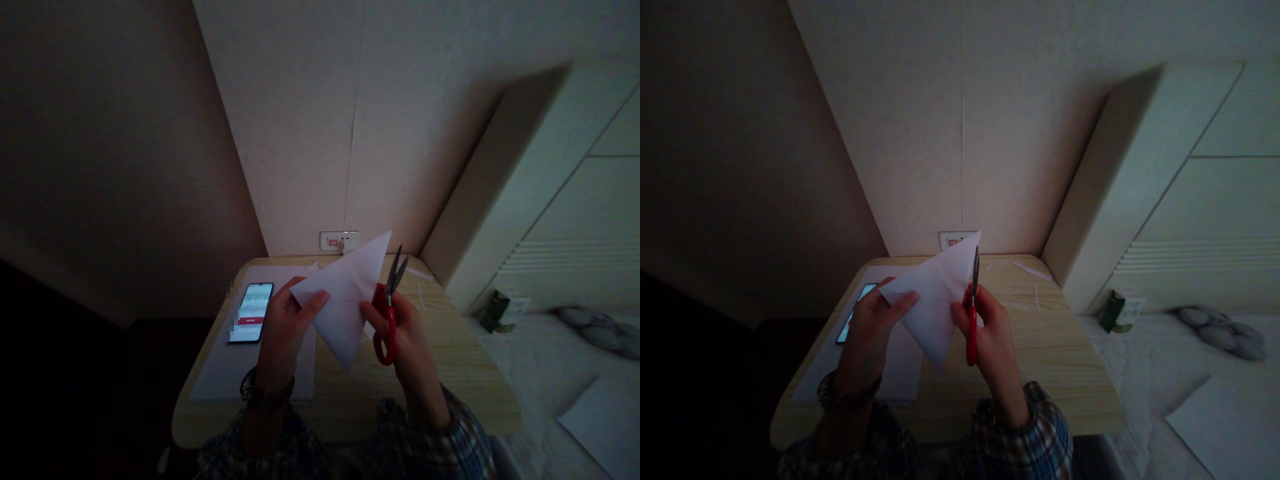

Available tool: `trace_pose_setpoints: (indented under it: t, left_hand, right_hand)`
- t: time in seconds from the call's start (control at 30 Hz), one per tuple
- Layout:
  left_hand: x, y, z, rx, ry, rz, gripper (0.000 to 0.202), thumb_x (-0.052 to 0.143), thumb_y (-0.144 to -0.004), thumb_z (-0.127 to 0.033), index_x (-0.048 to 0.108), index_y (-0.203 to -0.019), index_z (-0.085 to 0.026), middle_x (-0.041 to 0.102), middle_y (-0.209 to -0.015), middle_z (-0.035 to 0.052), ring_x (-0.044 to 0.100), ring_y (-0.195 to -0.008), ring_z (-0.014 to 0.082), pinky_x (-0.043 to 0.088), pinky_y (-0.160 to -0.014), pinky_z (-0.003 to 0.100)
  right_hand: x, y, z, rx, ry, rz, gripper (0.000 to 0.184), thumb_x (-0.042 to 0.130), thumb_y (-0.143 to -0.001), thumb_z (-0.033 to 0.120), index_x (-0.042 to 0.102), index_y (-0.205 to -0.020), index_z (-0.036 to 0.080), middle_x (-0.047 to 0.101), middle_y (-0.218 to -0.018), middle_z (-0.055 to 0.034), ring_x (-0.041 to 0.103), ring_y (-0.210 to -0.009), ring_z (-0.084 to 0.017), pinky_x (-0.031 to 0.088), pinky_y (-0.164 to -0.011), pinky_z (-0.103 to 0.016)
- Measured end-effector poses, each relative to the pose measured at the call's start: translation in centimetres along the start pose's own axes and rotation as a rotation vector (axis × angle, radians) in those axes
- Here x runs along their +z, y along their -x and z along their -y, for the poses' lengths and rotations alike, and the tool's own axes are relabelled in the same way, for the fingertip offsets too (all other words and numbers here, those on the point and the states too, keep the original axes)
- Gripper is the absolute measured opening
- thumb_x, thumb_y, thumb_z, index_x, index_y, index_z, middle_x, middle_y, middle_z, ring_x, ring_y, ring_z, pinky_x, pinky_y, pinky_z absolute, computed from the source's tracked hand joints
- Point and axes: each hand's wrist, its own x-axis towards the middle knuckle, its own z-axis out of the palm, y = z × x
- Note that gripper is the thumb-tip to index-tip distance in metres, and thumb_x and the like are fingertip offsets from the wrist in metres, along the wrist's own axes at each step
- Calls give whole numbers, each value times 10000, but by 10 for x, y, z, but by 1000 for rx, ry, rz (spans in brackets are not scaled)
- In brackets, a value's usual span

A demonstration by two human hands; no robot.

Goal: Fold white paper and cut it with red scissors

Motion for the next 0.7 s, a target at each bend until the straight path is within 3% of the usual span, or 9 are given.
trace_pose_setpoints:
  t: [0.47, 0.7]
  left_hand:
    - [0, -1, -1, 31, -24, -21, 119, 746, -625, -211, 653, -688, -171, 678, -674, -36, 597, -632, 96, 455, -588, 173]
    - [-4, -4, -3, 108, -42, -123, 93, 724, -641, -220, 649, -672, -175, 616, -560, -54, 546, -534, 82, 422, -509, 164]
  right_hand:
    - [1, 0, 1, 25, -110, -79, 160, 677, -686, 302, 559, -717, 200, 504, -656, 39, 467, -602, -128, 378, -555, -247]
    - [0, -1, 0, 14, -123, -76, 155, 682, -671, 278, 553, -693, 195, 493, -628, 47, 459, -581, -116, 371, -541, -235]
